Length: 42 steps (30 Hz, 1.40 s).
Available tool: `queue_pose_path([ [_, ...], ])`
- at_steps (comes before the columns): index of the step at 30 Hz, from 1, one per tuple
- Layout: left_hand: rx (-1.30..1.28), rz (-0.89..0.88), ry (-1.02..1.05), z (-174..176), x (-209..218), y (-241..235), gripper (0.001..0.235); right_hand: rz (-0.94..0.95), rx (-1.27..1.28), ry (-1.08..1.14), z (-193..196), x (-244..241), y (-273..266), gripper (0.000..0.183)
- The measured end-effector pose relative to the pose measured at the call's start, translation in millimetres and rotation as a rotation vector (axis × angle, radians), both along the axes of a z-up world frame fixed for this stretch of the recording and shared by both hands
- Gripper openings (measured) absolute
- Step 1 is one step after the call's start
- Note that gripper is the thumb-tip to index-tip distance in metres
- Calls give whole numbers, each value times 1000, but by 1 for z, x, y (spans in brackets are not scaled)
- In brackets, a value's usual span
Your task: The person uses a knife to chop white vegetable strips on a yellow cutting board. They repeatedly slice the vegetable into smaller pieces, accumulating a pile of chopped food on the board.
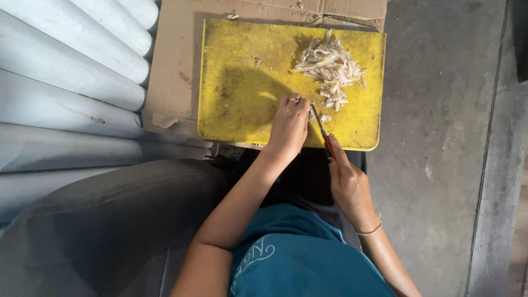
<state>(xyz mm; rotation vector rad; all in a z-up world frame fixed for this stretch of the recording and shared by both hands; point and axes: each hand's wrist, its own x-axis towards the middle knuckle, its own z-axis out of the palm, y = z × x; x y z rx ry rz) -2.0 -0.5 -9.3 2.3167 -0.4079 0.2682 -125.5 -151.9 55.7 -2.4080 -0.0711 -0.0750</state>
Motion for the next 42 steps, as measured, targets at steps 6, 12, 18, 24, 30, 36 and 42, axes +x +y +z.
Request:
queue_pose_path([
  [6, 16, -12, 32, 7, 0, 1, 13, -15, -52, 44, -1, 2, 3, 52],
  [12, 29, -14, 36, 8, 2, 1, 17, 16, -119, -25, 2, 4, 6, 52],
  [18, 36, -28, 10, 5, 4, 2, 19, -10, -228, 17, -4, 19, 15, 54],
  [24, -13, -18, 34, 8, 5, 3, 13, -12, -259, -52, -6, 24, 18, 53],
  [30, 89, -1, 6, 4, 3, -2, 19, -35, -264, 69, -2, 5, 12, 53],
  [36, 92, -6, 6, 0, 2, -1, 21, -50, -97, 84, 2, -26, 2, 52],
  [42, 79, -24, 51, 7, 1, 3, 21, -45, 113, 123, 1, -17, -13, 52],
])
